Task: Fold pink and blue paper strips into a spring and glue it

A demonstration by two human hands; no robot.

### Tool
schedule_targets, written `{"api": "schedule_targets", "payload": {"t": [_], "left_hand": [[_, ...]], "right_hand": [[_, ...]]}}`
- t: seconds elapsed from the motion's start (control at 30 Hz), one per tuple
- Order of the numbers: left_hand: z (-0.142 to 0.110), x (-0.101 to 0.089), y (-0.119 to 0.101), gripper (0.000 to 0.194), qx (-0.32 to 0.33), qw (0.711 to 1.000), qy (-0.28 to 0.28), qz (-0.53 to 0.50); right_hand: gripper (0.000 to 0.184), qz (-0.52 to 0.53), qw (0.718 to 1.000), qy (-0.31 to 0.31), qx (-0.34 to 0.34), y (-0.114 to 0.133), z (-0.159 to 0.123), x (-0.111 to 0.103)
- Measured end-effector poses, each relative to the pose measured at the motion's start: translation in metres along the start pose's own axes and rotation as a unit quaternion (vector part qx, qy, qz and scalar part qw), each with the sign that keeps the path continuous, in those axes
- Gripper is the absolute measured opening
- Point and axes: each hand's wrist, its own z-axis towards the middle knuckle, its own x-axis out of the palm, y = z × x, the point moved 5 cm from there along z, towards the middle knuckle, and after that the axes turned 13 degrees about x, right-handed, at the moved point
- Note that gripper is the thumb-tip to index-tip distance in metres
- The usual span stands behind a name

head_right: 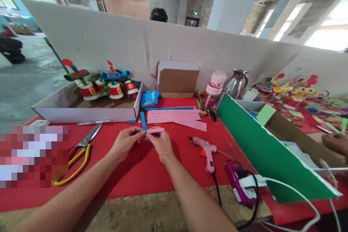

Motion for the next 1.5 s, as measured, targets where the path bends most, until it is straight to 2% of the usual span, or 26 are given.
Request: {"api": "schedule_targets", "payload": {"t": [0.07, 0.33, 0.63, 0.9, 1.2, 1.27, 1.37, 1.5], "left_hand": [[0.0, 0.0, 0.0, 0.025, -0.001, 1.0, 0.001, -0.006], [-0.002, 0.004, 0.002, 0.025, -0.004, 0.999, 0.033, -0.002], [-0.002, 0.005, 0.001, 0.026, -0.006, 0.999, 0.04, 0.001], [-0.002, 0.003, 0.001, 0.027, -0.005, 1.0, 0.023, -0.006], [-0.001, 0.001, 0.003, 0.028, -0.009, 1.0, 0.013, -0.007], [-0.001, 0.0, 0.003, 0.028, -0.012, 1.0, 0.002, -0.016], [-0.001, 0.001, 0.004, 0.028, -0.032, 0.997, -0.001, -0.065], [-0.002, 0.004, 0.004, 0.027, -0.043, 0.992, 0.024, -0.115]], "right_hand": [[0.021, 0.012, 1.0, 0.006, 0.01, -0.001, 0.0, 0.001], [0.014, -0.033, 0.998, -0.062, -0.007, 0.002, -0.001, -0.004], [0.009, -0.051, 0.997, -0.059, -0.017, 0.003, 0.0, -0.004], [0.011, -0.044, 0.998, -0.047, -0.008, 0.001, 0.001, -0.004], [0.007, -0.149, 0.983, -0.066, -0.082, 0.013, -0.005, -0.003], [0.007, -0.109, 0.99, -0.046, -0.078, 0.01, -0.003, -0.002], [0.011, -0.001, 1.0, -0.004, -0.017, -0.001, 0.003, 0.0], [0.02, 0.102, 0.994, 0.032, 0.038, -0.008, 0.006, 0.001]]}}
